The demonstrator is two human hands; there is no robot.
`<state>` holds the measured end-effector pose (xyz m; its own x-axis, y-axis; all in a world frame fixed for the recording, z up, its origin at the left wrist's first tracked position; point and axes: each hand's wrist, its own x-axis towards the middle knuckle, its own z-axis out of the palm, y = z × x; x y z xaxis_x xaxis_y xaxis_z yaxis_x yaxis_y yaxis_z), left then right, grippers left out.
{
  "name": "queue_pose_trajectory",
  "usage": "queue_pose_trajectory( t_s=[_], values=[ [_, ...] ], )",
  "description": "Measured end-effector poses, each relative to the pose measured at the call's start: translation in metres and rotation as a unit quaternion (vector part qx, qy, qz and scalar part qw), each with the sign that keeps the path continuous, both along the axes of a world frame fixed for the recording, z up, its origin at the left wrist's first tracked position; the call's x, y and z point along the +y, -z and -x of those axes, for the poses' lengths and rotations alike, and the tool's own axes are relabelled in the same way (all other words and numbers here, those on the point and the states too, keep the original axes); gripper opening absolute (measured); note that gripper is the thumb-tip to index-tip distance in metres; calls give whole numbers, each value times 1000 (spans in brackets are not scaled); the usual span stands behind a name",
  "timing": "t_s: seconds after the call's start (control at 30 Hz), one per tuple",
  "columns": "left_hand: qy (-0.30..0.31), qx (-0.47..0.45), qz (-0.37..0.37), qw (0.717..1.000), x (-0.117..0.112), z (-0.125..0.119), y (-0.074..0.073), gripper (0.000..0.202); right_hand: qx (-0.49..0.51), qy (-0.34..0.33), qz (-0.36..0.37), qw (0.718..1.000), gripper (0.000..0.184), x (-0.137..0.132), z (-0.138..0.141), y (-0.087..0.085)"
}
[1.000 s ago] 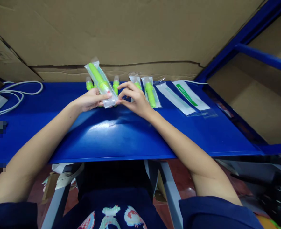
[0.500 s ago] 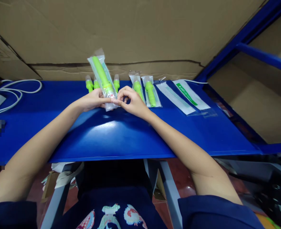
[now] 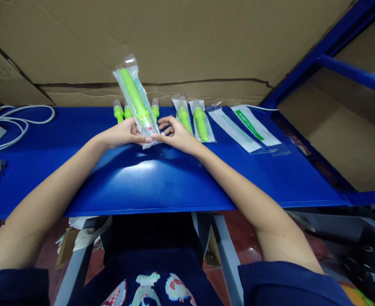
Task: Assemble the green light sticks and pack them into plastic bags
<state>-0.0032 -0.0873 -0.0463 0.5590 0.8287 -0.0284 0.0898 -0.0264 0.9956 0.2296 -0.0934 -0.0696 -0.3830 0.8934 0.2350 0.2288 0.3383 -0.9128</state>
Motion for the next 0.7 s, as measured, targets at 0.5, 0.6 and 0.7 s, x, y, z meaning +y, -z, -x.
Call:
queue_pose_trajectory(
  t_s=[0.5, 0.6, 0.7],
  values=[
    [61, 69, -60, 994, 5, 2, -11, 53, 89, -22, 80, 993, 58, -14, 9, -12],
    [62, 68, -88, 992, 3, 2, -16, 43, 97, -5, 96, 991, 58, -15, 11, -10],
    [52, 66, -103, 991, 2, 0, -18, 40, 104, 4, 107, 989, 57, -15, 10, -8]
  ],
)
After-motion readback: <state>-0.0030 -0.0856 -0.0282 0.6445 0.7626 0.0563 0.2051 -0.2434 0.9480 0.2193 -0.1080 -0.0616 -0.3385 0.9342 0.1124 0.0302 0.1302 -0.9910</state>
